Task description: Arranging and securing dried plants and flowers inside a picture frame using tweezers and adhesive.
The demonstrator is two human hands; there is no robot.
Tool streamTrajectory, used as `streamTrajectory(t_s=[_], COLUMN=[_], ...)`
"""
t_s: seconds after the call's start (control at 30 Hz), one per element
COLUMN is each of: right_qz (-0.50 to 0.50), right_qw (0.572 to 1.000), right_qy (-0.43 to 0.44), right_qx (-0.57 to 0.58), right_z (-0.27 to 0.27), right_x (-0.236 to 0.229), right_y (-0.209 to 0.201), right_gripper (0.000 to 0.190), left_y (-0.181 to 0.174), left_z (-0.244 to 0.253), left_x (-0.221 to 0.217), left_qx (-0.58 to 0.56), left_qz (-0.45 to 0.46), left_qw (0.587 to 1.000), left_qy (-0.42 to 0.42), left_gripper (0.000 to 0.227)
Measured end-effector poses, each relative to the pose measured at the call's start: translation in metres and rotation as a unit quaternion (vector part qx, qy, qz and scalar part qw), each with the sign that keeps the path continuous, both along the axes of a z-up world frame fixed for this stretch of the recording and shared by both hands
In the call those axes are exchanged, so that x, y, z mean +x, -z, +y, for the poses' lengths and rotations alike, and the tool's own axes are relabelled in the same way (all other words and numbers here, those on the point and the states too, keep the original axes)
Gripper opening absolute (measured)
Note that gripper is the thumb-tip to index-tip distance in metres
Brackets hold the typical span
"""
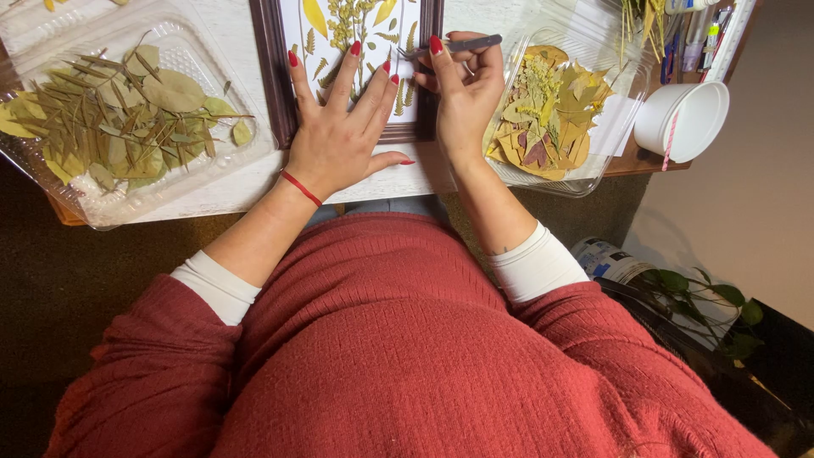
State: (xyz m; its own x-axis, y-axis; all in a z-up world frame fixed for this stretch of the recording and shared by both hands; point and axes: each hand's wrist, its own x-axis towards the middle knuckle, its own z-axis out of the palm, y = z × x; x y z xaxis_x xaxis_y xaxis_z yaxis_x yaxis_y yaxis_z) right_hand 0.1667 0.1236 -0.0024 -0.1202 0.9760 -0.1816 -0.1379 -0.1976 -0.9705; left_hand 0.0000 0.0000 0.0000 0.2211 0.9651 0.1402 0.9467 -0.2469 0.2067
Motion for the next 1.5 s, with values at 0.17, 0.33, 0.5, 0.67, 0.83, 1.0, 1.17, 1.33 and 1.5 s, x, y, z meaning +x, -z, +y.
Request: streamTrajectory(t_s=[0.17, 0.33, 0.5, 0.67, 0.83, 1.0, 1.17, 1.33, 1.5], right_qz=[-0.014, 0.006, 0.014, 0.012, -0.007, 0.013, 0.021, 0.042, 0.041], right_qw=[0.998, 0.998, 0.994, 0.994, 0.993, 0.994, 0.995, 0.994, 0.995], right_qy=[-0.054, -0.061, -0.096, -0.099, -0.095, -0.092, -0.089, -0.091, -0.084], right_qx=[0.033, 0.028, 0.053, 0.051, 0.067, 0.059, 0.047, 0.042, 0.033], right_z=[-0.001, 0.003, 0.007, 0.007, 0.007, 0.010, 0.011, 0.013, 0.013], right_x=[0.003, 0.007, 0.018, 0.019, 0.021, 0.022, 0.026, 0.030, 0.029], right_y=[0.002, 0.001, -0.005, -0.002, -0.002, -0.005, -0.005, -0.003, -0.003], right_gripper=[0.018, 0.019, 0.014, 0.013, 0.013, 0.013, 0.014, 0.014, 0.015], left_y=[-0.002, 0.001, 0.002, -0.004, -0.007, -0.011, -0.014, -0.010, -0.008], left_z=[0.000, -0.001, 0.002, 0.006, 0.008, 0.014, 0.019, 0.019, 0.019], left_x=[0.000, 0.000, 0.002, 0.003, 0.003, 0.001, 0.000, 0.001, 0.000], left_qx=[0.005, -0.001, -0.018, -0.035, -0.045, -0.026, -0.027, -0.032, -0.026], left_qz=[0.007, -0.006, -0.025, -0.033, -0.038, -0.056, -0.063, -0.071, -0.069], left_qw=[1.000, 1.000, 1.000, 0.999, 0.998, 0.998, 0.998, 0.997, 0.997], left_qy=[0.001, 0.005, 0.003, -0.001, -0.003, 0.002, 0.003, 0.002, 0.002], left_gripper=[0.095, 0.096, 0.102, 0.106, 0.109, 0.110, 0.111, 0.111, 0.110])
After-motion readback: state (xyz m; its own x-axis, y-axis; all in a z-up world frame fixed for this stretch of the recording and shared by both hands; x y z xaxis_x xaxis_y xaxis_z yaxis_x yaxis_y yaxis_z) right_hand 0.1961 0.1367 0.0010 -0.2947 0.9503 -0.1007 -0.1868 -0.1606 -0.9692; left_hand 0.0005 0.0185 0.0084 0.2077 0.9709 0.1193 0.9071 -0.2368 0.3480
